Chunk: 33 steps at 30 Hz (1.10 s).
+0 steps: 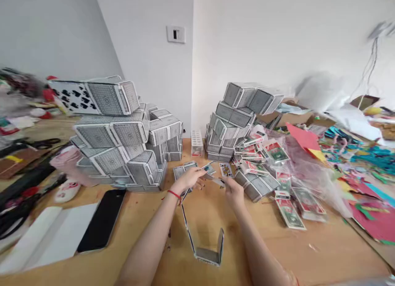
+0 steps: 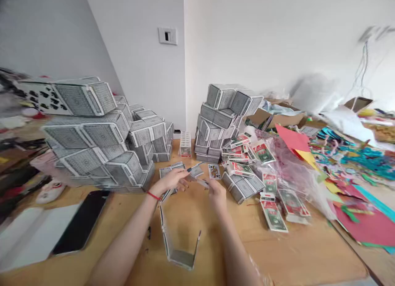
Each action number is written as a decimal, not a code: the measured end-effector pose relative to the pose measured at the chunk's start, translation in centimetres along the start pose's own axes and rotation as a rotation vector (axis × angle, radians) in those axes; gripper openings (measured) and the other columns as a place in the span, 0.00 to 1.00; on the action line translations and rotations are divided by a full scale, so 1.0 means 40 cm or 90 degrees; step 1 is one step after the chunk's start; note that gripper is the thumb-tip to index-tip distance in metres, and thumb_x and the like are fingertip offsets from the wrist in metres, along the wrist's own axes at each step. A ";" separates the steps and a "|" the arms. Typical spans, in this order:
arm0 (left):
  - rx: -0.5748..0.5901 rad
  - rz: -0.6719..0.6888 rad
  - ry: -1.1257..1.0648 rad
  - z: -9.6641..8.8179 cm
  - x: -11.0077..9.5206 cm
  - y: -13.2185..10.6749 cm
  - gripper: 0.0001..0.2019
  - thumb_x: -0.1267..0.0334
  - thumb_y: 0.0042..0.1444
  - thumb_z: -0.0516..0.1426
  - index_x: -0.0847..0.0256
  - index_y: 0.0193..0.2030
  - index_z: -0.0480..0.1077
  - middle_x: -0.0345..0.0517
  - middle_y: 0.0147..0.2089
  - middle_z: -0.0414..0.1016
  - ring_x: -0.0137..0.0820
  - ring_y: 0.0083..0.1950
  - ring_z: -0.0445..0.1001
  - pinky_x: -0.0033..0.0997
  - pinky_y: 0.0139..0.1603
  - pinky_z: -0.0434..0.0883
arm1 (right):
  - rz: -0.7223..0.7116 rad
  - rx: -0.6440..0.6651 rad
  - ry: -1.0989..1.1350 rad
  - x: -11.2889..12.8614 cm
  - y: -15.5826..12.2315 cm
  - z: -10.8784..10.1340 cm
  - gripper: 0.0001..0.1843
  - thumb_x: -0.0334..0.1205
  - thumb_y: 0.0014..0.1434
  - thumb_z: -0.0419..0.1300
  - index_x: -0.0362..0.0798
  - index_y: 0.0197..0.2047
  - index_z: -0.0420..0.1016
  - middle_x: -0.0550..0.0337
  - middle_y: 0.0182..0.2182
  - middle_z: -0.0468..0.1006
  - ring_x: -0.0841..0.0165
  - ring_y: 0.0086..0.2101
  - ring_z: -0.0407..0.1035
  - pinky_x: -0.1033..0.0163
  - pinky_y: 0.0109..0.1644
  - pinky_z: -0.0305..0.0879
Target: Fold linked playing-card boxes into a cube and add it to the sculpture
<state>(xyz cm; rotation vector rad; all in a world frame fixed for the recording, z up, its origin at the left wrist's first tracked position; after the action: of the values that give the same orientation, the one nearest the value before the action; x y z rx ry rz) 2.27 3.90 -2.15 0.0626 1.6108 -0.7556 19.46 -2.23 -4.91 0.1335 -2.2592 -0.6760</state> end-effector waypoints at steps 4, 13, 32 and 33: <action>-0.002 -0.003 0.002 0.009 0.003 -0.001 0.09 0.59 0.56 0.53 0.63 0.34 0.68 0.45 0.34 0.73 0.26 0.25 0.71 0.26 0.24 0.67 | -0.014 0.013 0.023 0.008 0.002 0.000 0.19 0.29 0.53 0.45 0.48 0.38 0.76 0.57 0.31 0.79 0.67 0.31 0.73 0.66 0.36 0.67; 0.005 -0.006 0.007 0.022 0.016 0.001 0.14 0.54 0.55 0.54 0.64 0.40 0.68 0.50 0.41 0.75 0.27 0.26 0.72 0.27 0.25 0.69 | -0.021 0.024 0.030 0.008 0.002 0.009 0.18 0.29 0.54 0.45 0.48 0.35 0.75 0.59 0.25 0.76 0.69 0.25 0.69 0.67 0.31 0.65; -0.018 0.010 -0.031 0.052 0.034 0.009 0.18 0.50 0.54 0.53 0.62 0.44 0.68 0.53 0.47 0.75 0.36 0.38 0.75 0.34 0.32 0.72 | 0.063 0.010 0.056 0.015 0.001 -0.005 0.10 0.39 0.60 0.47 0.48 0.40 0.67 0.56 0.32 0.78 0.67 0.31 0.72 0.66 0.34 0.66; -0.020 0.027 -0.028 0.050 0.035 0.015 0.18 0.51 0.55 0.53 0.63 0.43 0.69 0.53 0.45 0.75 0.35 0.37 0.75 0.33 0.33 0.71 | 0.078 0.006 0.061 0.010 0.000 -0.007 0.09 0.40 0.59 0.48 0.48 0.40 0.67 0.56 0.30 0.78 0.67 0.29 0.72 0.66 0.32 0.66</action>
<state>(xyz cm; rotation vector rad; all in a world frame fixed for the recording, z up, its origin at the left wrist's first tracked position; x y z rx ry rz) 3.98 2.84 -3.64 0.0569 1.5744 -0.6956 19.37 -2.45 -4.49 0.0309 -2.1596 -0.5822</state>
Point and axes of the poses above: each hand's wrist, its own y-axis towards the middle knuckle, its own z-axis out of the palm, x = y × z, the point moved 5 cm from there along y, towards the middle knuckle
